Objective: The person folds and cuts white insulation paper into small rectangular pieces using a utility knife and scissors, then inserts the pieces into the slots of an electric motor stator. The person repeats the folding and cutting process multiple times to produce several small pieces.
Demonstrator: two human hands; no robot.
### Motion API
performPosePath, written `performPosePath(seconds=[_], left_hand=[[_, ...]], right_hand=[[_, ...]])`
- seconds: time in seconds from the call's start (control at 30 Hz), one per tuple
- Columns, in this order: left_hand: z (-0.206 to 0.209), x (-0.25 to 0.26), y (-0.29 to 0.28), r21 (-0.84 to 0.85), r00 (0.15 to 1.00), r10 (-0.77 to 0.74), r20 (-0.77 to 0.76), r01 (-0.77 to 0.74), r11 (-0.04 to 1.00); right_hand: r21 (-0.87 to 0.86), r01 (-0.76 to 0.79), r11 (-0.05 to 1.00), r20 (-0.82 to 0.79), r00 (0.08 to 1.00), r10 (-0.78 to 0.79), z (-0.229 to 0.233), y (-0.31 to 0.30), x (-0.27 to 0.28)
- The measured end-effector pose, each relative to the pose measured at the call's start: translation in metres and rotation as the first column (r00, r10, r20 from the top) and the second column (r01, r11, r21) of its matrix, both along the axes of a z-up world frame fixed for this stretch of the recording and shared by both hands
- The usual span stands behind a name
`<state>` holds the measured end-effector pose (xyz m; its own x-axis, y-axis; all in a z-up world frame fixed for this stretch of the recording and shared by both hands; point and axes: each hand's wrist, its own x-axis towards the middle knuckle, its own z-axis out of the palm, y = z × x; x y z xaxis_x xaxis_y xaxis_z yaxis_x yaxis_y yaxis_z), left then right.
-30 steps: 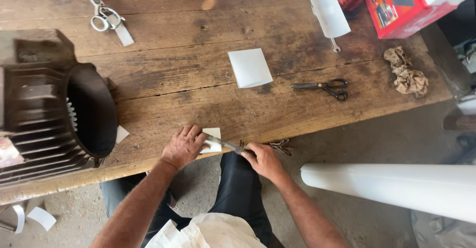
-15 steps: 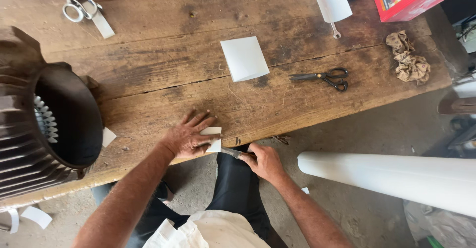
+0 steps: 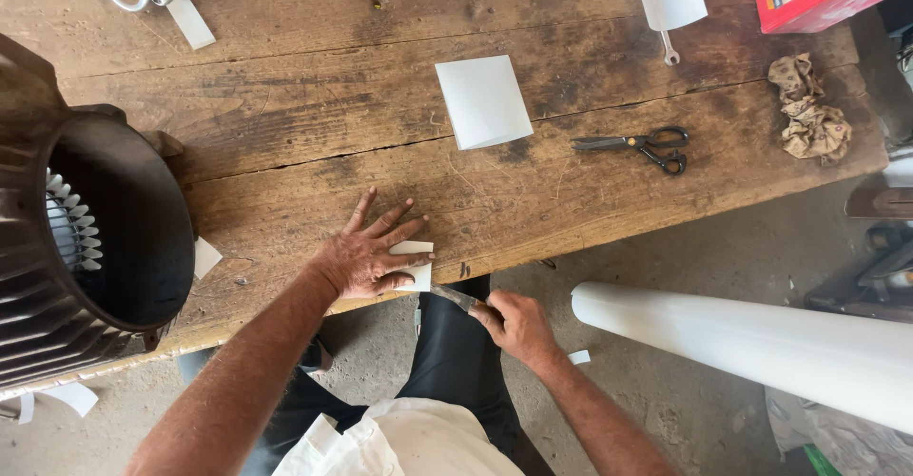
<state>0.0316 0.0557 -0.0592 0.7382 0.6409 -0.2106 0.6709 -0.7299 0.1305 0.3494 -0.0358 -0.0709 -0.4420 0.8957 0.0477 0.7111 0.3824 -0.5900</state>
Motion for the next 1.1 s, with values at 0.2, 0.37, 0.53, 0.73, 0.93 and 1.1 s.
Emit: performPosePath(seconds=[0.2,0.37,0.53,0.73,0.93,1.1], left_hand=[[0.004,0.003,0.001,-0.035,0.998,-0.005,-0.06,0.003,0.999],[0.012,0.006,0.002,0.0,0.994,-0.034,-0.1,0.034,0.999],[0.022,0.012,0.0,-0.032,0.99,-0.005,-0.138,0.0,0.999],[0.008,0.003,-0.021,-0.063,0.973,0.229,-0.038,-0.231,0.971],[-0.015,-0.011,-0.05,0.046,0.536,0.752,0.384,-0.825,0.564],[-0.01,-0.01,-0.058,-0.07,0.271,0.827,0.492,-0.935,0.347]], right_hand=[[0.073,0.002,0.997,-0.096,0.995,0.005,-0.009,-0.008,-0.059],[0.015,0.018,1.0,-0.215,0.976,-0.014,0.003,-0.019,-0.135],[-0.111,-0.192,0.975,-0.363,0.921,0.14,0.023,-0.053,-0.18],[-0.31,-0.385,0.869,-0.347,0.897,0.273,0.02,-0.012,-0.027],[-0.642,0.079,0.762,-0.405,0.809,-0.426,0.018,0.011,0.053],[-0.1,0.392,0.914,-0.276,0.872,-0.404,0.022,0.061,0.03]])
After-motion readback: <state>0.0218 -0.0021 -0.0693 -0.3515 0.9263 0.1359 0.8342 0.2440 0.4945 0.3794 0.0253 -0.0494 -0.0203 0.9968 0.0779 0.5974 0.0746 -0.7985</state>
